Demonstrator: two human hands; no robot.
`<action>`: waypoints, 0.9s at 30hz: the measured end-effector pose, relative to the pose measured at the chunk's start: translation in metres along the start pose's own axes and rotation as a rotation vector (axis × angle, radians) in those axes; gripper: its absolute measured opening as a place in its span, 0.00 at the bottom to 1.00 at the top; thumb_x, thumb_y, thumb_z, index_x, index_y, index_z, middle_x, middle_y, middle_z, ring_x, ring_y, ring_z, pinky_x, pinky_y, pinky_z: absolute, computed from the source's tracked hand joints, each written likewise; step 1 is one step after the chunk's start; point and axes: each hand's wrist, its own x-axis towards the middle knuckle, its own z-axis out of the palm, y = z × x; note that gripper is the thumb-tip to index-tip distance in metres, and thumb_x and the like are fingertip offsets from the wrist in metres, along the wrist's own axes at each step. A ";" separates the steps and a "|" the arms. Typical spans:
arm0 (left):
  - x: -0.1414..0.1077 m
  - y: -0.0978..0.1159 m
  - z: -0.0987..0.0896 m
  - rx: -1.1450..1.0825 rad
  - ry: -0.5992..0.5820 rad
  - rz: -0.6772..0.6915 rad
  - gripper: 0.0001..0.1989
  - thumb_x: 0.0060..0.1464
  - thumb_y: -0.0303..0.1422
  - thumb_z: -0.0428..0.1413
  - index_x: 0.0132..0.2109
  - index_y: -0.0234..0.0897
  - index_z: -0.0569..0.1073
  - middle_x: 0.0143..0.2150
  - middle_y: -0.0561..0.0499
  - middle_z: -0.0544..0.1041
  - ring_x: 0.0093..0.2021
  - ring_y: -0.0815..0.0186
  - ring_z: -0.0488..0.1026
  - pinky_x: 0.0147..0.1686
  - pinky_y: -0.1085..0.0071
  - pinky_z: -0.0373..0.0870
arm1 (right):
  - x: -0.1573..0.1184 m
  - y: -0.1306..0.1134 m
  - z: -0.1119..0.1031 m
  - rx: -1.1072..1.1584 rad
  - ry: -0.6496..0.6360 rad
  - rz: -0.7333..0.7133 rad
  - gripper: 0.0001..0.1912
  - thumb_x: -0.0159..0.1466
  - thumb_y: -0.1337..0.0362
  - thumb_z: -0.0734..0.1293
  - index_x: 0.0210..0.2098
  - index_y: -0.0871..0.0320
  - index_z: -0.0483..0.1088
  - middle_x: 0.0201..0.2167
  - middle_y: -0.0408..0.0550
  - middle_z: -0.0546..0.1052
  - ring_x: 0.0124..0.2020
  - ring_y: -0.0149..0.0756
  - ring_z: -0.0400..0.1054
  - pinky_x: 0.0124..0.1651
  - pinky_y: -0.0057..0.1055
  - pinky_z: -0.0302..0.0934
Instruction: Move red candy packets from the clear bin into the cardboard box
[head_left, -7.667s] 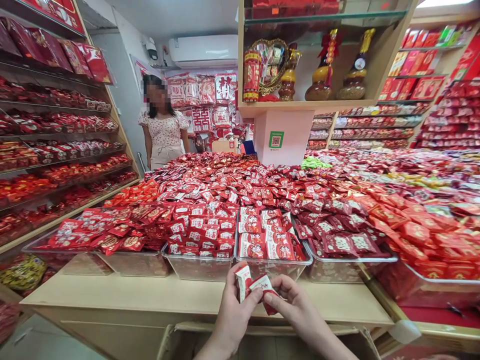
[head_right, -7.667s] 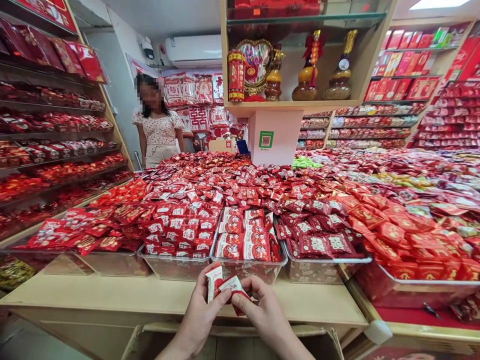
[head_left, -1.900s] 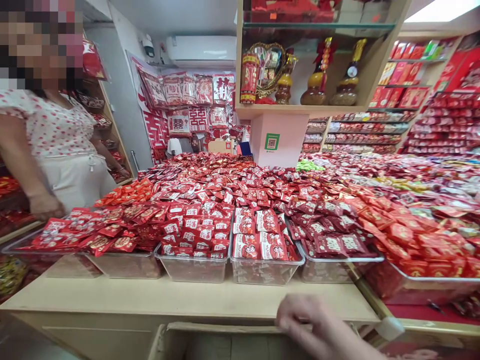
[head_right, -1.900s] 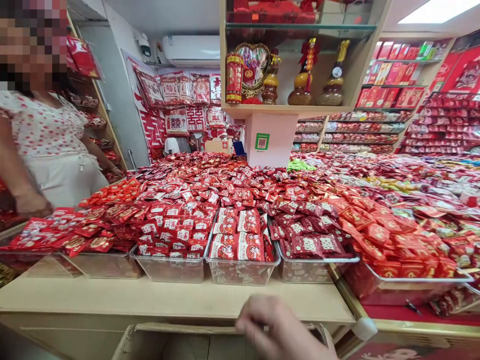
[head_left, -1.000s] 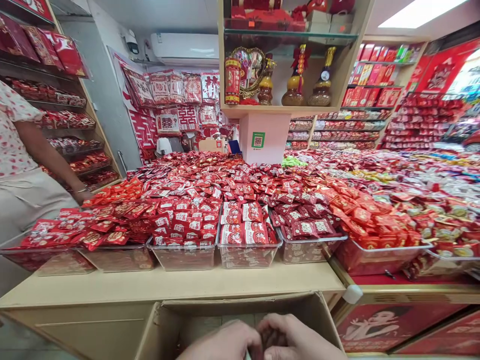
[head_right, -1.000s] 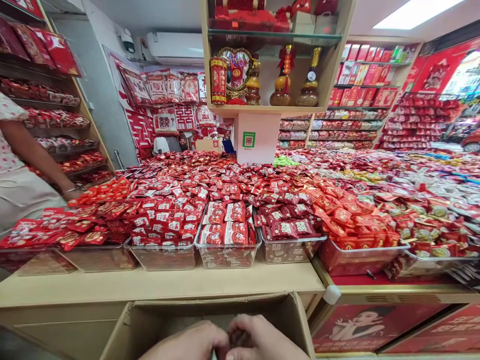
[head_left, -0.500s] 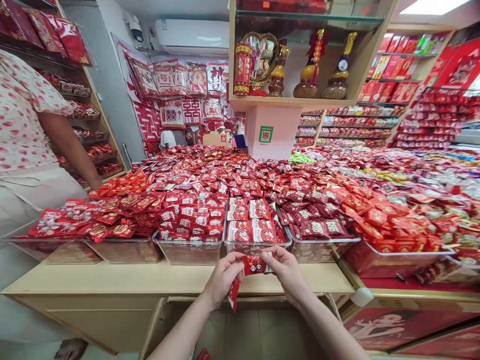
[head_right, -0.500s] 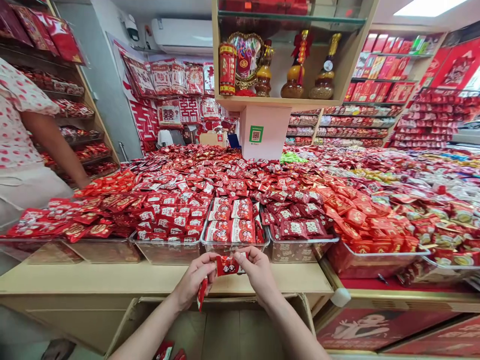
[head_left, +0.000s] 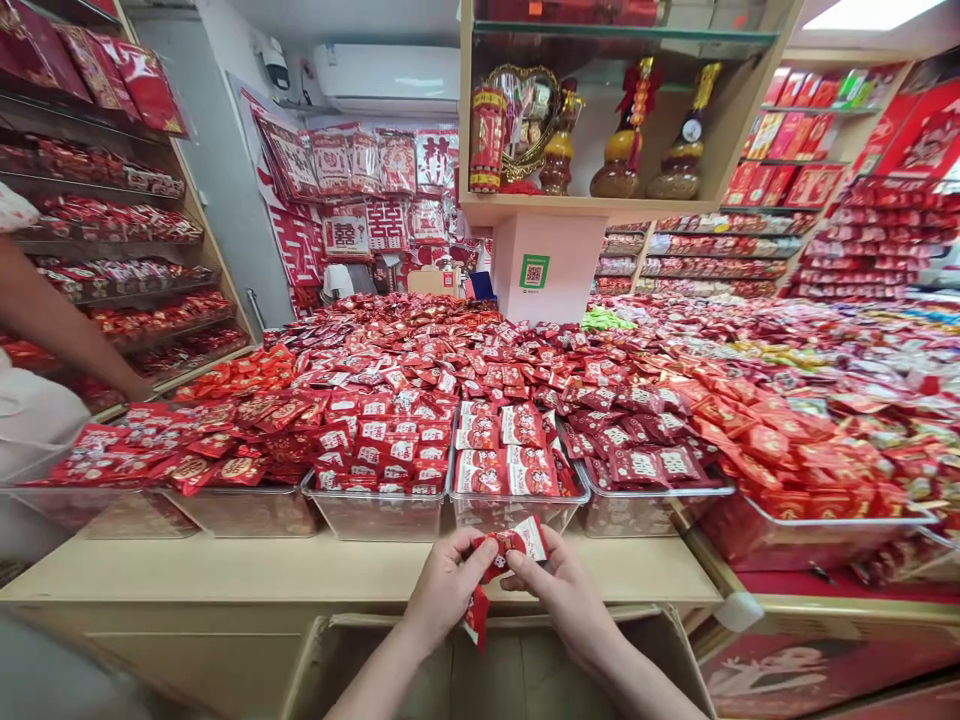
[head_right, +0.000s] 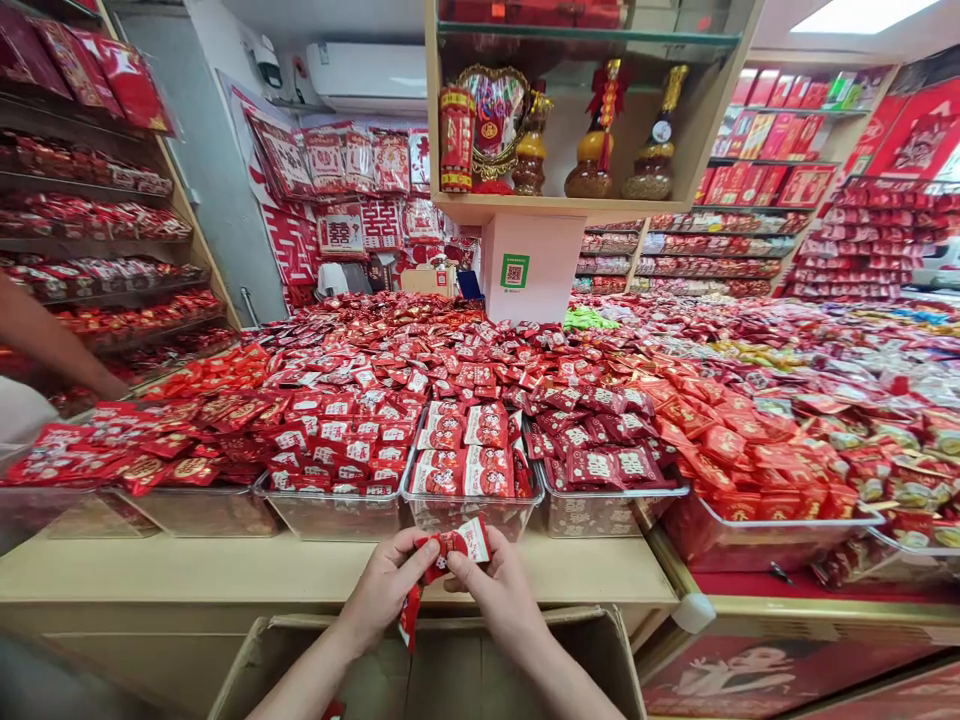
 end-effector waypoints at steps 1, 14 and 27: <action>-0.001 0.001 -0.001 0.019 0.020 0.008 0.09 0.48 0.37 0.53 0.30 0.35 0.71 0.25 0.54 0.70 0.26 0.70 0.66 0.29 0.76 0.63 | -0.001 0.000 -0.001 -0.049 -0.013 -0.004 0.19 0.49 0.55 0.67 0.36 0.59 0.62 0.31 0.46 0.71 0.30 0.33 0.66 0.33 0.32 0.63; 0.000 0.003 -0.001 0.084 -0.039 0.030 0.11 0.47 0.34 0.54 0.37 0.35 0.75 0.28 0.51 0.74 0.28 0.68 0.68 0.30 0.74 0.65 | -0.001 0.014 -0.002 -0.083 -0.100 -0.098 0.15 0.52 0.59 0.66 0.32 0.56 0.55 0.28 0.41 0.68 0.30 0.30 0.63 0.33 0.28 0.60; -0.007 0.004 -0.006 -0.096 0.061 -0.037 0.12 0.45 0.39 0.55 0.32 0.34 0.72 0.25 0.52 0.73 0.19 0.73 0.65 0.19 0.78 0.63 | -0.002 -0.020 0.004 -0.158 -0.031 -0.203 0.15 0.53 0.60 0.66 0.37 0.56 0.59 0.34 0.48 0.71 0.33 0.34 0.66 0.30 0.30 0.61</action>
